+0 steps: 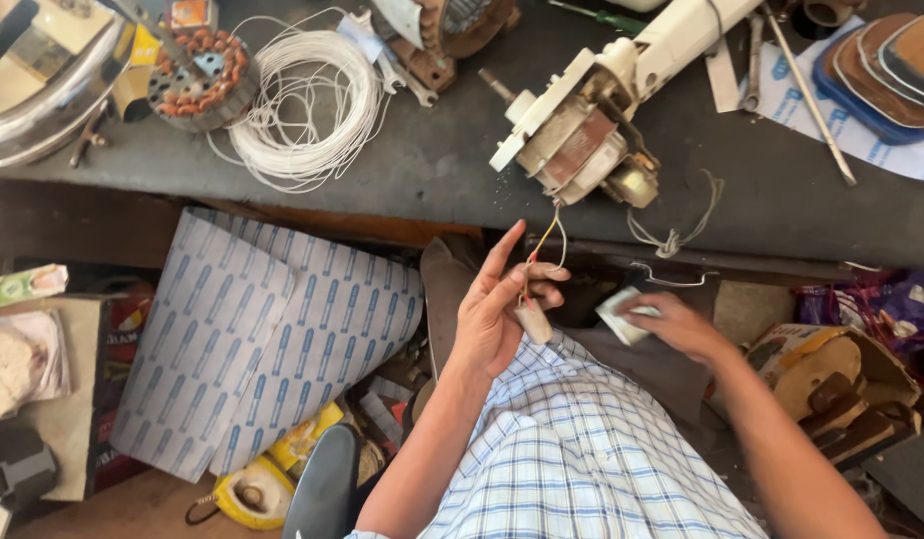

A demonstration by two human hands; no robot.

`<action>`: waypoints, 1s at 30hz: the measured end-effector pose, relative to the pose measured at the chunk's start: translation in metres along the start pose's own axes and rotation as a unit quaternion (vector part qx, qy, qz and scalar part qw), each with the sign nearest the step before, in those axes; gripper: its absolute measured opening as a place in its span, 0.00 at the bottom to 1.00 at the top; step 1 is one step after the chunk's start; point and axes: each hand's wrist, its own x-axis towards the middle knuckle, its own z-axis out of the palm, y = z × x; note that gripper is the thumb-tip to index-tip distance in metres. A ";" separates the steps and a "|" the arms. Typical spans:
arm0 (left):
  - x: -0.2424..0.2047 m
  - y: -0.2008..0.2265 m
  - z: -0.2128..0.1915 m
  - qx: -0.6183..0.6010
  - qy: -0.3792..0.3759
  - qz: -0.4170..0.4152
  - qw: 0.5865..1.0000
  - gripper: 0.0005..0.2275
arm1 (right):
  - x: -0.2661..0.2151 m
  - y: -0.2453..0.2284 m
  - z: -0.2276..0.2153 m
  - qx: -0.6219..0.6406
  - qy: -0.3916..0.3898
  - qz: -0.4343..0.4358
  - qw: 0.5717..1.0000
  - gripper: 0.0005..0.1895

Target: The person disassembles a white handheld appliance using a screwdriver, removing the outer casing to expose the internal motor and wiring. They then open a drawer and retrieve a small electrical component before handling the exposed wires of the motor.

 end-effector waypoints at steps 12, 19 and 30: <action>-0.010 0.005 0.002 0.039 0.045 -0.023 0.998 0.27 | 0.072 0.009 0.051 -0.056 0.150 0.001 0.987 0.12; -0.012 0.000 -0.014 0.075 0.058 -0.015 0.995 0.22 | 0.070 0.004 0.060 -0.123 0.132 0.009 0.984 0.12; -0.005 -0.017 -0.020 0.302 0.039 0.043 0.952 0.12 | 0.069 0.004 0.061 -0.139 0.140 -0.029 0.980 0.12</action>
